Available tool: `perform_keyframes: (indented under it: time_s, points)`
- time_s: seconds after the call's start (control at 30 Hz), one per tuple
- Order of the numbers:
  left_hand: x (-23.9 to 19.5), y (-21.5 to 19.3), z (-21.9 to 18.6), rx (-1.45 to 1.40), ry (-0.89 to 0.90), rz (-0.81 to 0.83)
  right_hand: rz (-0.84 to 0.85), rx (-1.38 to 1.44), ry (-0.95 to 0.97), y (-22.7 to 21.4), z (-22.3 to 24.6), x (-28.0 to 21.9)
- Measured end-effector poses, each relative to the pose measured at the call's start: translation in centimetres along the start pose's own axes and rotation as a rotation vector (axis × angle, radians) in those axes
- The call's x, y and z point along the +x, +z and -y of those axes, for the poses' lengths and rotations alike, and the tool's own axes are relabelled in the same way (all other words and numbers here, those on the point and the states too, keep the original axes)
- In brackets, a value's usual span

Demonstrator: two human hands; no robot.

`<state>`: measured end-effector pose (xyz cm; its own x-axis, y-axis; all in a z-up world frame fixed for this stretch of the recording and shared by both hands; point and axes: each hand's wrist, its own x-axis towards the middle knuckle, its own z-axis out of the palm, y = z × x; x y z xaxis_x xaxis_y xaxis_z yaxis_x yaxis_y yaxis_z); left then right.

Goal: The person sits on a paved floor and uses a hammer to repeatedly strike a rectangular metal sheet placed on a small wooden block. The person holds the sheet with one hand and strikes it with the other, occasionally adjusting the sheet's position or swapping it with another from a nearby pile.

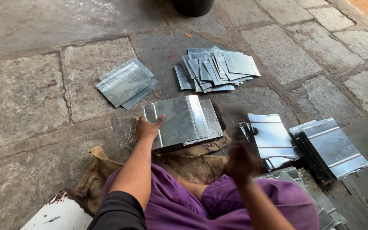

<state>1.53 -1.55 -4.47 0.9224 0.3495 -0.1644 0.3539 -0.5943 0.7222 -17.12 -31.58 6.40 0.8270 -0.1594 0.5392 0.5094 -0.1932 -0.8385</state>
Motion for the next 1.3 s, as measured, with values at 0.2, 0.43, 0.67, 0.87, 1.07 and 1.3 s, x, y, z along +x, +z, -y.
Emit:
perform_keyframes:
  time_s: [0.2, 0.43, 0.67, 0.87, 1.07, 1.3]
  points:
    - [-0.4, -0.7, -0.7, 0.023, 0.014, -0.026, -0.056, -0.44, 0.197, -0.4, -1.0, 1.2]
    - [-0.6, -0.4, 0.1, -0.002, 0.04, 0.014, -0.34, -0.004, -0.34, -3.4, 8.7, 4.7]
    - [-0.9, -0.6, -0.2, 0.009, -0.005, 0.057, 0.075, -0.517, 0.189, 0.9, -1.2, -0.8]
    - [-1.1, 0.3, 1.1, 0.047, 0.076, 0.03, -0.07, -0.551, -0.063, -3.4, 3.8, 3.9]
    - [-1.7, -1.8, -1.3, 0.012, 0.044, 0.071, -0.292, 0.1, -0.286, -3.0, 6.6, 3.9]
    - [-1.3, -1.2, -0.9, 0.018, 0.033, 0.033, 0.108, -0.502, 0.331, 1.2, -0.8, -0.2]
